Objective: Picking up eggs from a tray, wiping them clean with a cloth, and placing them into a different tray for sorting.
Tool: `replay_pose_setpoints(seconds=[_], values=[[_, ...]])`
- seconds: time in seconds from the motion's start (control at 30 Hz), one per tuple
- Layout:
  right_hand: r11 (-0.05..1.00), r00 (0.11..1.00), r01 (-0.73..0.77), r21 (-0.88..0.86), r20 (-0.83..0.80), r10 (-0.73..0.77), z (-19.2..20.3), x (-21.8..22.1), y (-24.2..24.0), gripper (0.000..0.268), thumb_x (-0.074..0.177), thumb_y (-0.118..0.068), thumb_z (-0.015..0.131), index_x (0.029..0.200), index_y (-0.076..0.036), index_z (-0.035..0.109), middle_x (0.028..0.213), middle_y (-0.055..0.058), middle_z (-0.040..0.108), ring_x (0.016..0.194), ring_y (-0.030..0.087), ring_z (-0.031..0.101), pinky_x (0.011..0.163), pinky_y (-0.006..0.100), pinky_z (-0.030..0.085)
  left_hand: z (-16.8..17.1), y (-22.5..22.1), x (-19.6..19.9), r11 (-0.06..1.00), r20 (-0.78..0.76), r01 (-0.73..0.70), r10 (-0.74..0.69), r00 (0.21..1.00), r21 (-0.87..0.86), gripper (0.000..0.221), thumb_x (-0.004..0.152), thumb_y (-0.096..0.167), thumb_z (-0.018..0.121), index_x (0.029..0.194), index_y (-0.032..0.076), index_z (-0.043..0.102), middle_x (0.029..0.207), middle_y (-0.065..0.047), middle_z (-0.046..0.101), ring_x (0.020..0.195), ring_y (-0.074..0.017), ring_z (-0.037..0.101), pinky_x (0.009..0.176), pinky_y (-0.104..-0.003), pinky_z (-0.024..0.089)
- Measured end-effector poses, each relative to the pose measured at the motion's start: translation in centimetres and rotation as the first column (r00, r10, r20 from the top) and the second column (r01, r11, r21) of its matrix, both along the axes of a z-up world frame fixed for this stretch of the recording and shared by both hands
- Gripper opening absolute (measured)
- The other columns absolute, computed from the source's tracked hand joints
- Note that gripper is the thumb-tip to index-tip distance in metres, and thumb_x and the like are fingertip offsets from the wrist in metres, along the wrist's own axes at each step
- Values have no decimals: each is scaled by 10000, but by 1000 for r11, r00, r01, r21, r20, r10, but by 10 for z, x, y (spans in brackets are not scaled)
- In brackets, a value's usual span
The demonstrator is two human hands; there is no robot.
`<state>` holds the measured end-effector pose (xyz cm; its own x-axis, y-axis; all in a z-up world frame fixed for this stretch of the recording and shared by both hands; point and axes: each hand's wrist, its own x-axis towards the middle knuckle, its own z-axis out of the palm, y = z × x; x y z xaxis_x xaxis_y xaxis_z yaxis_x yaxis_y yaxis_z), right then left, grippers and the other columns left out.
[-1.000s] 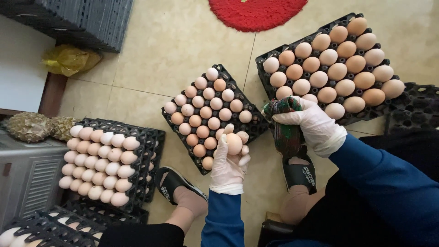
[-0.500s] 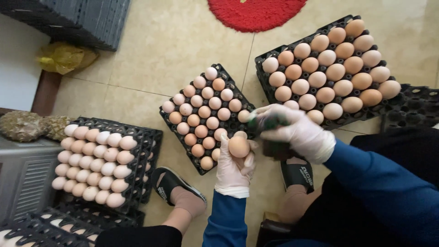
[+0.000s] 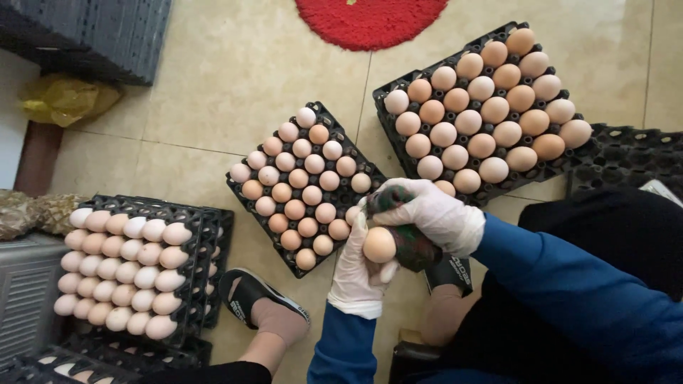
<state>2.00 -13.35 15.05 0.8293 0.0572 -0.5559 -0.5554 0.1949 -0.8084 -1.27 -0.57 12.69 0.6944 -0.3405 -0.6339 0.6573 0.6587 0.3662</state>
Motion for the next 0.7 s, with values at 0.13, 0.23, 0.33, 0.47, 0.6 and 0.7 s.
replay_pose_setpoints(seconds=[0.13, 0.23, 0.33, 0.47, 0.6, 0.7], values=[[986, 979, 162, 49, -136, -154, 21, 11, -4, 373, 655, 50, 891, 997, -24, 760, 918, 128, 704, 876, 261, 677, 769, 390, 570, -78, 15, -5, 999, 2, -34, 34, 999, -6, 338, 1030, 489, 588, 1081, 165, 665, 871, -188, 772, 303, -331, 500, 190, -234, 235], [967, 961, 256, 12, -113, -253, 18, 17, -14, 442, 635, 6, 908, 1042, -33, 739, 935, 94, 696, 873, 216, 663, 758, 367, 584, -73, 35, 14, 956, 225, 228, -185, 957, -184, 1063, 876, 861, 415, 1146, -154, 581, 507, -229, 533, 295, -181, 476, 211, -232, 297], [950, 955, 294, 107, -76, -287, 7, 15, -23, 459, 680, -26, 873, 1120, -29, 739, 1014, 125, 714, 932, 278, 717, 795, 414, 622, -87, 65, 15, 988, 20, -157, 157, 987, 6, 634, 889, 647, 671, 1271, 145, 603, 998, -127, 732, 652, -298, 699, 365, -327, 506], [957, 960, 280, 74, -14, -280, 9, 18, -22, 403, 684, 3, 873, 1058, -11, 724, 946, 105, 691, 905, 252, 724, 778, 397, 635, -97, 135, 22, 904, 323, -424, 386, 864, 51, 432, 899, 491, 714, 1238, 225, 677, 1056, -139, 718, 898, -329, 735, 707, -332, 634], [962, 962, 272, 30, -13, -272, 12, 19, -20, 343, 701, 17, 864, 1005, -8, 708, 908, 98, 672, 893, 239, 714, 785, 389, 628, -113, 184, 23, 771, 382, -463, 307, 872, 438, 549, 963, 520, 651, 1444, 270, 567, 1123, -162, 751, 874, -184, 722, 628, -202, 561], [963, 963, 270, 8, -10, -270, 1, 17, -21, 353, 690, 16, 870, 1007, -20, 720, 873, 106, 672, 860, 238, 718, 754, 400, 626, -166, 190, 28, 572, 295, -452, 350, 889, 684, 437, 824, 200, 849, 1238, 221, 712, 1007, -113, 778, 741, -106, 680, 539, -135, 492]])
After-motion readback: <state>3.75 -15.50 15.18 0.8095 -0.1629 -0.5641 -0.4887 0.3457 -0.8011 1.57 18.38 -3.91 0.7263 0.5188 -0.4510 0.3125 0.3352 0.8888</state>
